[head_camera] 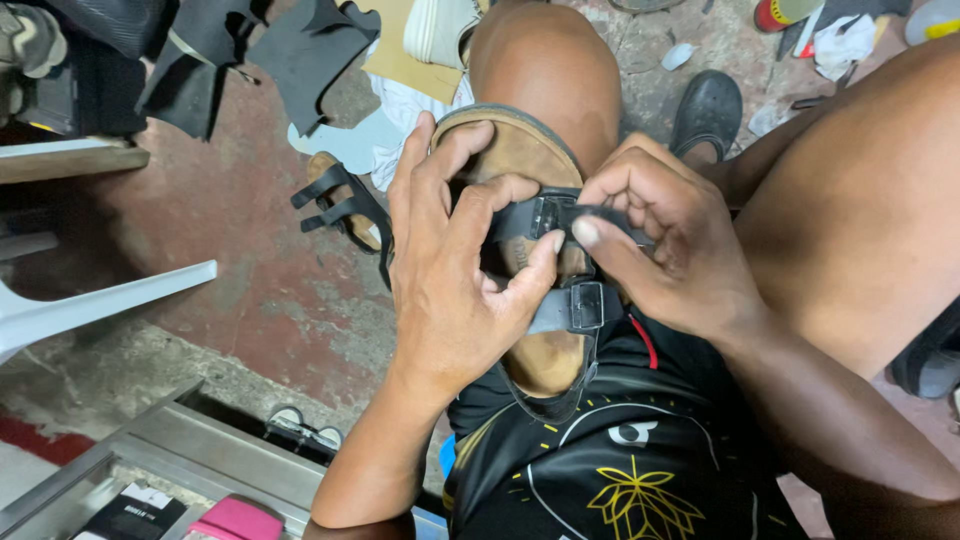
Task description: The person replaces and adjusts the straps on a black sandal, using their hands to thread the leather through buckles and secure them in place while sitting among shoe repair materials.
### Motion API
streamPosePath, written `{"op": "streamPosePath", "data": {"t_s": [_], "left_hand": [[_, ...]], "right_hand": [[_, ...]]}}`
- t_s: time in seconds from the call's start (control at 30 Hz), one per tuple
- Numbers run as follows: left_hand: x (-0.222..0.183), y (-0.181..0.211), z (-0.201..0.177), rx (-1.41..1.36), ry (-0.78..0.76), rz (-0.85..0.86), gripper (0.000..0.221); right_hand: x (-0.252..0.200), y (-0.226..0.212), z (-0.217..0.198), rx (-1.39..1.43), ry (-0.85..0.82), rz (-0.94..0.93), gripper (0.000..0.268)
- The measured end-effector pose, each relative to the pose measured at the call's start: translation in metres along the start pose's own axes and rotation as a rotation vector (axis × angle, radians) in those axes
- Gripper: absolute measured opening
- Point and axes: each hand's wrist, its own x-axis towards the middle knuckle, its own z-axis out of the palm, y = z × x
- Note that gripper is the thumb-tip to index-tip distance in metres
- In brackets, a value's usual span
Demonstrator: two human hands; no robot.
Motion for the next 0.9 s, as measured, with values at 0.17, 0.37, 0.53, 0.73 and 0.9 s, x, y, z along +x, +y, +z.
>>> {"op": "streamPosePath", "data": {"t_s": [0.17, 0.37, 0.53, 0.73, 0.9], "left_hand": [[0.001, 0.004, -0.002, 0.044, -0.004, 0.008, 0.047], [0.005, 0.007, -0.009, 0.082, -0.034, 0.001, 0.047], [0.011, 0.008, -0.018, 0.090, -0.093, 0.012, 0.045], [0.015, 0.004, -0.030, 0.116, -0.117, 0.071, 0.040], [0.016, 0.005, -0.033, 0.134, -0.124, 0.089, 0.041]], "right_hand": [[-0.003, 0.012, -0.005, -0.118, 0.002, 0.029, 0.009], [-0.007, 0.022, -0.003, -0.090, 0.016, 0.025, 0.012], [-0.006, 0.022, -0.001, -0.039, 0.024, 0.015, 0.020], [-0.002, 0.014, -0.003, -0.210, 0.033, -0.231, 0.061], [-0.001, 0.019, -0.010, -0.456, -0.011, -0.267, 0.057]]}}
